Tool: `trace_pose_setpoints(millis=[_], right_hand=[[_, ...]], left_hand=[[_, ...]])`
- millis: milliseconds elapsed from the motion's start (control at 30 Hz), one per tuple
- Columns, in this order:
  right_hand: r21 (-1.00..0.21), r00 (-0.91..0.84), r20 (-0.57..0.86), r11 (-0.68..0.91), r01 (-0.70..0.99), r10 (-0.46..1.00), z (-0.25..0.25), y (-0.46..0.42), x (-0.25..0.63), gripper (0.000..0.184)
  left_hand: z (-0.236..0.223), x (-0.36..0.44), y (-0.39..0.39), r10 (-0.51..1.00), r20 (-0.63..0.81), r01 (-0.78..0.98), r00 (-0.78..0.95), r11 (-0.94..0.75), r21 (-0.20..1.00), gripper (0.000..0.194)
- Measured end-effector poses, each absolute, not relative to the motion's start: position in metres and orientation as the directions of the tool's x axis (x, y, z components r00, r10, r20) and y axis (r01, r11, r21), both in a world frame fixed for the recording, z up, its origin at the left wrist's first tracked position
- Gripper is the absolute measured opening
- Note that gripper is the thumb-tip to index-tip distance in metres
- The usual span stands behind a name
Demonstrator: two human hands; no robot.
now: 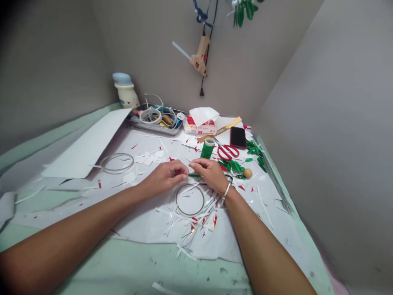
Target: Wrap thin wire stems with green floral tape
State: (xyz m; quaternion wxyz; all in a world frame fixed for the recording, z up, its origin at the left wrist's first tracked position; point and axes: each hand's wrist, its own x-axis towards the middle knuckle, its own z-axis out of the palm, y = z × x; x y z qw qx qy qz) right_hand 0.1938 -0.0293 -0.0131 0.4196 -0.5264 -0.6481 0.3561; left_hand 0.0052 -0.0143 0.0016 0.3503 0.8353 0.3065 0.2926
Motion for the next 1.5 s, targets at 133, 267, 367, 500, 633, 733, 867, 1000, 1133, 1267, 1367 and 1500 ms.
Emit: trace_pose_setpoints(millis=[133,267,367,500,633,733,867,1000,1133,1267,1367,1500], right_hand=[[-0.822,-0.120,0.226,0.255,0.510,0.967,-0.018,-0.030,0.193,0.023],[-0.652,-0.296,0.334,0.446,0.613,0.895,-0.015,-0.038,0.187,0.018],[-0.534,-0.378,0.420,0.561,0.633,0.825,-0.009,-0.044,0.182,0.017],[-0.470,-0.308,0.512,0.562,0.681,0.802,-0.002,-0.048,0.180,0.018],[-0.596,-0.165,0.489,0.466,0.654,0.856,-0.003,-0.042,0.187,0.021],[-0.744,-0.153,0.360,0.382,0.548,0.920,-0.009,-0.034,0.194,0.023],[-0.872,-0.161,0.182,0.234,0.429,0.970,-0.017,-0.028,0.198,0.027],[-0.861,-0.174,0.152,0.217,0.460,0.973,-0.017,-0.032,0.195,0.021],[-0.698,-0.295,0.274,0.400,0.593,0.915,-0.015,-0.038,0.188,0.019],[-0.428,-0.418,0.364,0.548,0.719,0.832,-0.011,-0.044,0.180,0.019],[-0.345,-0.409,0.449,0.576,0.741,0.795,-0.007,-0.047,0.177,0.021],[-0.473,-0.248,0.519,0.516,0.714,0.818,-0.004,-0.043,0.183,0.022]], left_hand=[[0.002,0.003,-0.010,0.788,0.301,0.345,0.537,-0.531,0.774,0.014],[-0.001,0.001,-0.003,0.850,0.326,0.459,0.415,-0.504,0.732,0.013],[-0.003,0.001,-0.002,0.853,0.327,0.533,0.406,-0.512,0.674,0.012],[-0.004,0.002,-0.008,0.806,0.314,0.556,0.502,-0.578,0.598,0.014],[-0.002,0.002,-0.014,0.707,0.318,0.462,0.632,-0.673,0.577,0.014],[-0.001,0.003,-0.015,0.673,0.308,0.393,0.672,-0.677,0.623,0.014],[0.001,0.003,-0.013,0.700,0.311,0.322,0.643,-0.616,0.719,0.015],[0.001,0.003,-0.009,0.760,0.310,0.334,0.571,-0.560,0.758,0.014],[-0.003,0.002,-0.004,0.828,0.323,0.428,0.459,-0.525,0.736,0.013],[-0.005,0.001,-0.001,0.853,0.319,0.523,0.413,-0.509,0.684,0.013],[-0.005,0.001,-0.004,0.828,0.301,0.553,0.472,-0.545,0.630,0.014],[-0.003,0.002,-0.010,0.753,0.295,0.492,0.588,-0.622,0.608,0.014]])
